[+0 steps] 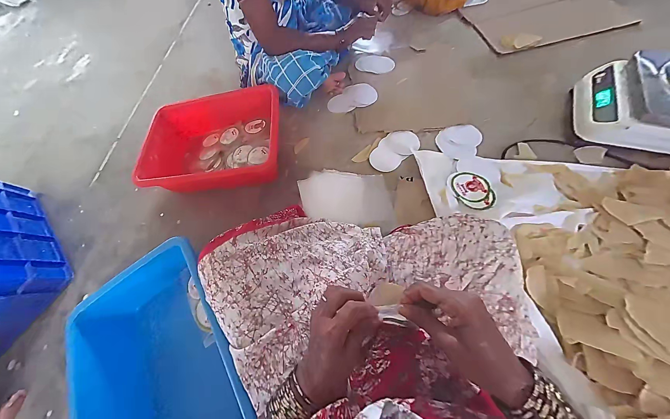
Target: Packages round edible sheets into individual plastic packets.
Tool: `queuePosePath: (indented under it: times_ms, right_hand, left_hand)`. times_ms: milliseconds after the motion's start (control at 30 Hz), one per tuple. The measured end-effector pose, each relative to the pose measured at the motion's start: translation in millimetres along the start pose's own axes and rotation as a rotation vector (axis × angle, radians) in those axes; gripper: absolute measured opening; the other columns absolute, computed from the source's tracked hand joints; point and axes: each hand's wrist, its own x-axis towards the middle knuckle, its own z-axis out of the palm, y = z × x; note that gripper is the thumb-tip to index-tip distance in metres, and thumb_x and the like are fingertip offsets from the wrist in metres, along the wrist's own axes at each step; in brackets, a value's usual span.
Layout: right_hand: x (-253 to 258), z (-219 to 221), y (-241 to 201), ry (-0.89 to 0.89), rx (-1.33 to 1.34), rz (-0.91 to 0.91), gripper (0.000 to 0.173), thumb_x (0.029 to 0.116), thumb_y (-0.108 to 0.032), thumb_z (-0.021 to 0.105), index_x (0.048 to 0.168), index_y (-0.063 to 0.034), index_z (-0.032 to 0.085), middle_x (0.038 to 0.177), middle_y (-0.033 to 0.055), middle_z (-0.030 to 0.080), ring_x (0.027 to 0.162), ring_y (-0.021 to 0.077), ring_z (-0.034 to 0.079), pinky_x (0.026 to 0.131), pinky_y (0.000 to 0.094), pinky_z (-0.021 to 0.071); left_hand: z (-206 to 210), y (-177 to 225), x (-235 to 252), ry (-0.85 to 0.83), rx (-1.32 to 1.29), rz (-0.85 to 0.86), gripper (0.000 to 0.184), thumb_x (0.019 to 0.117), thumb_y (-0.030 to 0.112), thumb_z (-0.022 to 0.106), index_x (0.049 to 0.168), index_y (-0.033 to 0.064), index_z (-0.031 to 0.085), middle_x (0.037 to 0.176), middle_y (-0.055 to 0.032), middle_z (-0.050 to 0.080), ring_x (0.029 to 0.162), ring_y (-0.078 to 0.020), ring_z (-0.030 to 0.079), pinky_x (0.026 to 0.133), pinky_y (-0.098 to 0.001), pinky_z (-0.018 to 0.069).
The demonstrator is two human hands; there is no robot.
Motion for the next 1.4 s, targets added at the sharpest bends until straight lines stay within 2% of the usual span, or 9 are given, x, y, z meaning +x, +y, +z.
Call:
queuePosePath:
  times_ms: [300,500,600,700,800,900,1067,1167,1400]
  right_hand:
    - [-2,2,4,-0.059,0.296,0.097,0.015,0.0939,-0.024,0.066,0.09,-0.012,0.073,0.077,-0.0078,0.071,0.068,-0.003,0.066,0.064,0.0152,0.0566]
    - [-2,5,5,0.022,0.322,0.139,0.014,0.0947,-0.023,0.065,0.091,-0.0111,0.072,0.077,-0.007,0.071,0.067,-0.0011,0.066,0.062,0.0162,0.0568]
    - [-1,7,5,0.077,0.074,-0.014,0.017,0.0945,-0.025,0.063,0.103,-0.0148,0.073,0.107,-0.0027,0.073,0.1,0.0034,0.067,0.085,0.0221,0.0568]
    - [1,2,-6,-0.006,-0.084,-0.192,0.023,0.1021,-0.031,0.05,0.102,-0.0243,0.072,0.125,-0.0036,0.066,0.132,0.0145,0.05,0.111,0.0344,0.0403]
    - [0,-4,-15,-0.114,-0.174,-0.277,0.03,0.1012,-0.038,0.047,0.092,-0.0251,0.072,0.124,-0.0025,0.066,0.138,0.0221,0.044,0.115,0.0462,0.0306]
    - [1,-12,-17,-0.198,-0.358,-0.32,0.036,0.102,-0.045,0.045,0.085,-0.0252,0.07,0.114,-0.0012,0.068,0.133,0.0252,0.051,0.119,0.056,0.0244]
    - [7,-34,-24,-0.292,-0.672,-0.405,0.02,0.0911,-0.031,0.058,0.077,-0.0196,0.068,0.093,0.0044,0.067,0.104,0.0303,0.064,0.105,0.0605,0.0395]
    - [15,-42,-26,-0.277,-0.754,-0.437,0.017,0.0911,-0.025,0.058,0.079,-0.0164,0.067,0.088,0.0053,0.065,0.092,0.0294,0.065,0.09,0.0516,0.0488]
    - [14,-37,-23,-0.201,-0.543,-0.46,0.022,0.0962,-0.017,0.049,0.08,-0.0122,0.063,0.074,0.0039,0.064,0.068,0.0215,0.065,0.058,0.0342,0.0532]
  left_hand:
    - [-21,-8,3,-0.217,0.199,0.164,0.015,0.0989,0.035,0.066,0.104,0.0232,0.073,0.115,-0.0011,0.064,0.12,-0.0141,0.055,0.105,-0.0268,0.0437]
    - [-33,-5,12,-0.342,0.226,0.139,0.021,0.1007,0.032,0.062,0.085,0.0204,0.071,0.112,-0.0012,0.066,0.121,-0.0159,0.055,0.107,-0.0299,0.0417]
    - [-29,0,14,-0.326,0.207,0.156,0.016,0.1002,0.025,0.063,0.088,0.0208,0.071,0.112,-0.0014,0.067,0.122,-0.0156,0.056,0.107,-0.0278,0.0424]
    - [-23,5,16,-0.322,0.202,0.159,0.015,0.1006,0.022,0.062,0.09,0.0195,0.073,0.111,-0.0021,0.067,0.122,-0.0154,0.056,0.107,-0.0257,0.0428]
    - [-23,7,20,-0.349,0.194,0.153,0.014,0.1007,0.023,0.063,0.093,0.0206,0.075,0.11,-0.0028,0.066,0.123,-0.0163,0.055,0.108,-0.0273,0.0422]
    - [-25,5,21,-0.373,0.198,0.178,0.015,0.1009,0.023,0.062,0.089,0.0198,0.072,0.108,-0.002,0.066,0.123,-0.0176,0.055,0.109,-0.0291,0.0419]
    - [-31,1,20,-0.428,0.19,0.215,0.015,0.1011,0.023,0.063,0.089,0.019,0.071,0.108,-0.0011,0.065,0.125,-0.0186,0.054,0.112,-0.0328,0.0405]
    - [-32,0,19,-0.443,0.214,0.229,0.014,0.1011,0.023,0.063,0.09,0.0187,0.07,0.108,-0.0009,0.066,0.125,-0.0186,0.055,0.113,-0.0334,0.0403]
    - [-37,-2,19,-0.365,0.131,0.172,0.016,0.102,0.018,0.061,0.089,0.0131,0.068,0.109,-0.003,0.07,0.126,-0.02,0.059,0.111,-0.0328,0.0458]
